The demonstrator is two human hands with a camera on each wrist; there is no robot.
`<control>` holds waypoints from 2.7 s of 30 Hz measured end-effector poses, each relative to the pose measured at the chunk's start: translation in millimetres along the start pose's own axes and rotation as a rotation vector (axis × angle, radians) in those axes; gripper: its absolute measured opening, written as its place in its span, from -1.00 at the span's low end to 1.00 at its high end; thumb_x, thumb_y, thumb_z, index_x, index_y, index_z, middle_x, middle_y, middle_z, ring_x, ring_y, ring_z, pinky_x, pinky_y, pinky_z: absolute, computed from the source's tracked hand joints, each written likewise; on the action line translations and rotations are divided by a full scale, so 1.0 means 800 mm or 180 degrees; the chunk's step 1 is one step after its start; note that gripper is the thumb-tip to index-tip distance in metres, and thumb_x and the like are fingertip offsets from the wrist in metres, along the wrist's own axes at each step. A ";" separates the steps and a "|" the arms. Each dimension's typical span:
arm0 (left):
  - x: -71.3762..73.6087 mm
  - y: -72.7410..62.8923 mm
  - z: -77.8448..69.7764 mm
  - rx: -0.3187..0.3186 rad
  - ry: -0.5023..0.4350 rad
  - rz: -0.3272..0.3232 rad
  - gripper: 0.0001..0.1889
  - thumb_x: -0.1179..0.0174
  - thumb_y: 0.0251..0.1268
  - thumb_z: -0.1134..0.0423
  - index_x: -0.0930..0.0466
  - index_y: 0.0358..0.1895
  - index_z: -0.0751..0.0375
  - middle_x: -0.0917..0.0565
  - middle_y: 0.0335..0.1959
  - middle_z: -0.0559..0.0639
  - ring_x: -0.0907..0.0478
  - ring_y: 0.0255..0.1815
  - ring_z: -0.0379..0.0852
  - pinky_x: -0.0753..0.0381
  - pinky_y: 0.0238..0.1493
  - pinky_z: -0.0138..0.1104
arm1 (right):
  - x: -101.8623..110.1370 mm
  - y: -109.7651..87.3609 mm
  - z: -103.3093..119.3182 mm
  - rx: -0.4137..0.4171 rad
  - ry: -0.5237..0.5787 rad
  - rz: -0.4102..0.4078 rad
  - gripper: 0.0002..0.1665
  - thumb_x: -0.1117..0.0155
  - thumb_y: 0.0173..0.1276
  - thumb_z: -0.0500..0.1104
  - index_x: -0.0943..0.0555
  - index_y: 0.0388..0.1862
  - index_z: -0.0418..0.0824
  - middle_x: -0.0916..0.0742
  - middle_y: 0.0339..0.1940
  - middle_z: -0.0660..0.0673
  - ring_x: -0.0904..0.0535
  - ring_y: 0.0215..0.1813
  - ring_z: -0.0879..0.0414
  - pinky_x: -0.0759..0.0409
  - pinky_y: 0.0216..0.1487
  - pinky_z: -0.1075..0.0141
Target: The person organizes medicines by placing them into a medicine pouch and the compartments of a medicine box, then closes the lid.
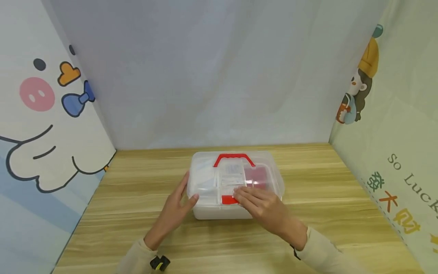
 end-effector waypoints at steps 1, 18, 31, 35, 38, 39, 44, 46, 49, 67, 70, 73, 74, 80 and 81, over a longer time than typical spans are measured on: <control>-0.002 -0.001 0.002 0.0001 -0.0006 -0.0004 -0.18 -0.15 0.42 0.06 0.11 0.60 0.06 -0.04 0.60 0.09 -0.08 0.57 0.07 -0.11 0.50 -0.12 | -0.001 -0.004 0.002 0.0000 0.0000 0.0029 -0.61 0.10 0.59 -0.22 -0.73 -0.04 -0.23 -0.81 -0.10 -0.08 -0.75 -0.05 0.09 -0.72 -0.06 0.26; -0.017 -0.007 0.010 -0.0089 0.0042 -0.0131 -0.24 -0.07 0.49 0.12 0.12 0.58 0.24 -0.05 0.58 0.22 -0.08 0.57 0.10 -0.16 0.47 -0.16 | -0.012 -0.026 0.015 -0.0088 -0.0031 0.0001 -0.60 0.10 0.59 -0.20 -0.72 0.01 -0.20 -0.80 -0.06 -0.06 -0.74 -0.02 0.09 -0.71 -0.04 0.25; -0.020 -0.010 0.007 0.0170 0.0027 -0.0191 -0.18 -0.13 0.43 0.03 0.09 0.58 0.18 -0.08 0.58 0.15 -0.13 0.55 0.03 -0.20 0.47 -0.15 | -0.011 -0.037 0.025 -0.0221 -0.0038 0.0109 -0.57 0.13 0.61 -0.15 -0.72 0.05 -0.18 -0.79 -0.01 -0.05 -0.72 0.07 0.07 -0.69 0.02 0.20; -0.021 -0.008 0.004 0.0323 -0.0054 -0.0266 -0.20 -0.10 0.44 -0.05 0.05 0.58 0.15 -0.10 0.58 0.11 -0.14 0.55 -0.03 -0.20 0.48 -0.18 | -0.012 -0.039 0.027 -0.0182 -0.0053 0.0105 -0.58 0.09 0.60 -0.10 -0.71 0.08 -0.17 -0.78 0.03 -0.05 -0.70 0.11 0.06 -0.68 0.05 0.18; -0.021 -0.008 0.001 0.0355 -0.0027 -0.0288 -0.19 -0.10 0.44 -0.06 0.06 0.58 0.18 -0.10 0.58 0.14 -0.13 0.55 0.00 -0.20 0.49 -0.15 | -0.013 -0.041 0.029 -0.0132 -0.0071 0.0101 -0.59 0.06 0.58 -0.08 -0.69 0.11 -0.17 -0.76 0.08 -0.07 -0.69 0.14 0.03 -0.67 0.08 0.15; -0.021 -0.008 0.000 0.0360 -0.0024 -0.0297 -0.19 -0.10 0.44 -0.05 0.05 0.58 0.19 -0.10 0.58 0.16 -0.13 0.55 0.01 -0.20 0.49 -0.14 | -0.013 -0.042 0.030 -0.0125 -0.0071 0.0104 -0.59 0.05 0.58 -0.07 -0.69 0.12 -0.17 -0.75 0.10 -0.07 -0.68 0.15 0.03 -0.67 0.09 0.14; -0.022 -0.009 0.002 0.0387 -0.0032 -0.0313 -0.20 -0.09 0.44 -0.05 0.04 0.57 0.22 -0.12 0.57 0.20 -0.14 0.55 0.02 -0.21 0.48 -0.12 | -0.019 -0.046 0.032 -0.0116 -0.0031 0.0074 -0.60 0.04 0.57 -0.08 -0.68 0.12 -0.18 -0.74 0.12 -0.09 -0.66 0.18 -0.02 -0.63 0.15 0.10; -0.023 -0.009 0.002 0.0397 -0.0046 -0.0314 -0.20 -0.09 0.44 -0.05 0.04 0.57 0.22 -0.13 0.57 0.20 -0.14 0.55 0.02 -0.21 0.49 -0.12 | -0.021 -0.049 0.032 -0.0120 -0.0021 0.0081 -0.61 0.06 0.57 -0.11 -0.69 0.10 -0.18 -0.74 0.13 -0.10 -0.65 0.19 -0.04 -0.61 0.18 0.08; -0.024 -0.010 0.002 0.0415 -0.0070 -0.0310 -0.20 -0.09 0.44 -0.05 0.04 0.57 0.22 -0.13 0.57 0.18 -0.14 0.56 0.02 -0.20 0.49 -0.12 | -0.023 -0.050 0.032 -0.0146 0.0002 0.0114 -0.60 0.08 0.58 -0.13 -0.70 0.07 -0.16 -0.73 0.13 -0.09 -0.64 0.20 -0.04 -0.59 0.21 0.07; -0.029 -0.009 0.010 0.0202 0.0398 -0.0192 0.15 -0.51 -0.01 0.06 0.10 0.59 0.13 -0.22 0.54 0.13 -0.25 0.51 0.12 -0.33 0.42 0.05 | -0.029 -0.044 0.004 -0.1107 -0.0060 0.0898 -0.03 -0.48 0.10 0.19 -0.39 0.44 -0.15 -0.49 0.43 -0.15 -0.37 0.43 -0.11 -0.15 0.51 -0.02; -0.028 -0.009 0.009 0.0134 0.0511 -0.0242 0.16 -0.52 -0.05 0.08 0.07 0.58 0.19 -0.25 0.52 0.18 -0.27 0.49 0.14 -0.34 0.41 0.05 | -0.031 -0.043 0.004 -0.1169 -0.0045 0.0920 0.00 -0.52 0.06 0.18 -0.39 0.44 -0.13 -0.49 0.43 -0.14 -0.36 0.43 -0.10 -0.14 0.51 -0.01; -0.027 -0.009 0.008 0.0059 0.0637 -0.0311 0.14 -0.53 -0.06 0.11 0.02 0.56 0.28 -0.28 0.49 0.24 -0.31 0.46 0.16 -0.36 0.40 0.05 | -0.031 -0.041 0.005 -0.1200 -0.0002 0.0882 0.01 -0.55 0.01 0.16 -0.40 0.43 -0.12 -0.51 0.42 -0.13 -0.37 0.42 -0.10 -0.17 0.48 -0.02; -0.026 -0.009 0.007 0.0035 0.0662 -0.0335 0.13 -0.53 -0.07 0.12 0.01 0.55 0.31 -0.29 0.49 0.26 -0.32 0.46 0.17 -0.37 0.39 0.04 | -0.031 -0.040 0.005 -0.1206 0.0009 0.0874 0.01 -0.56 0.01 0.15 -0.40 0.43 -0.12 -0.51 0.41 -0.13 -0.37 0.42 -0.10 -0.17 0.48 -0.02; -0.025 -0.008 0.004 -0.0059 0.0668 -0.0383 0.12 -0.54 -0.09 0.19 -0.02 0.54 0.35 -0.32 0.46 0.29 -0.37 0.42 0.17 -0.40 0.37 0.03 | -0.031 -0.037 0.003 -0.1232 0.0041 0.0843 0.01 -0.58 -0.03 0.14 -0.43 0.40 -0.13 -0.53 0.39 -0.14 -0.38 0.40 -0.10 -0.20 0.45 -0.03; -0.025 -0.008 0.004 -0.0065 0.0664 -0.0374 0.11 -0.53 -0.08 0.19 -0.01 0.54 0.34 -0.32 0.46 0.28 -0.37 0.42 0.17 -0.40 0.36 0.04 | -0.031 -0.037 0.003 -0.1237 0.0044 0.0838 0.01 -0.59 -0.04 0.14 -0.44 0.40 -0.13 -0.54 0.39 -0.14 -0.38 0.40 -0.10 -0.21 0.45 -0.03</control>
Point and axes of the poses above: each hand's wrist, its own y-axis towards the middle knuckle, its own x-axis out of the back of the hand, z = x × y, the point moved 3 cm from there along y, towards the middle knuckle
